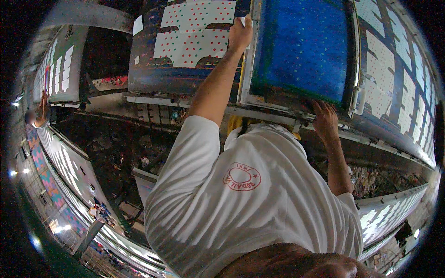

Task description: The person repeatedly uses a squeegee to pull blue ink across a screen-printing frame over a conveyor of white paper sheets. The person repositions the frame and repeats the squeegee stroke across multiple sheets in a continuous cycle.

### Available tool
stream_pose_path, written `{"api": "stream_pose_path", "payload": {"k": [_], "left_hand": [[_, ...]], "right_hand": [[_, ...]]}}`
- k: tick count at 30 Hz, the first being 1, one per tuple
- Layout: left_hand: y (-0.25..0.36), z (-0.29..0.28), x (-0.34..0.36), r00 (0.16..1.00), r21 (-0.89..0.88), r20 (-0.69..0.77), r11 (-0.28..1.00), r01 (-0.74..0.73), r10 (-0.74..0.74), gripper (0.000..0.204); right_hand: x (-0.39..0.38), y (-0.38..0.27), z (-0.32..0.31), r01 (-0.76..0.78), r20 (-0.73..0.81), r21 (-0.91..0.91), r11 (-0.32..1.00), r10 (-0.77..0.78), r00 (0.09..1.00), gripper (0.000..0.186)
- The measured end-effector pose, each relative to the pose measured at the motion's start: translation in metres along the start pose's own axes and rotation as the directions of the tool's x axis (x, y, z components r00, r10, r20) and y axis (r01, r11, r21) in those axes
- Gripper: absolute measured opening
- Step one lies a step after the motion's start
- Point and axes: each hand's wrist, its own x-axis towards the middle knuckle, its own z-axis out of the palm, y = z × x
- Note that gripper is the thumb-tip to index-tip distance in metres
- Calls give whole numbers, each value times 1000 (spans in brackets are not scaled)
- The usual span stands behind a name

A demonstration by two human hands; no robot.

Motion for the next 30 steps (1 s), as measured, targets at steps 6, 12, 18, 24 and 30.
{"api": "stream_pose_path", "payload": {"k": [6,12,18,24,30], "left_hand": [[2,-1,-2,1000,-46,-10,999,15,-15,74],[-1,-1,0,999,-47,22,998,32,-31,75],[-10,6,8,998,-12,51,1000,-26,27,66],[-26,7,14,998,20,55,999,30,-31,56],[-15,2,8,958,-4,109,964,266,-264,70]], "right_hand": [[-6,-1,23,-36,-124,-14,999,34,992,62],[45,20,28,-82,-154,-187,979,54,987,57],[159,50,-11,-96,-254,-105,990,67,965,33],[294,98,-53,-73,-209,-156,985,40,977,34],[437,163,-71,2,-348,-206,979,-75,935,25]]}}
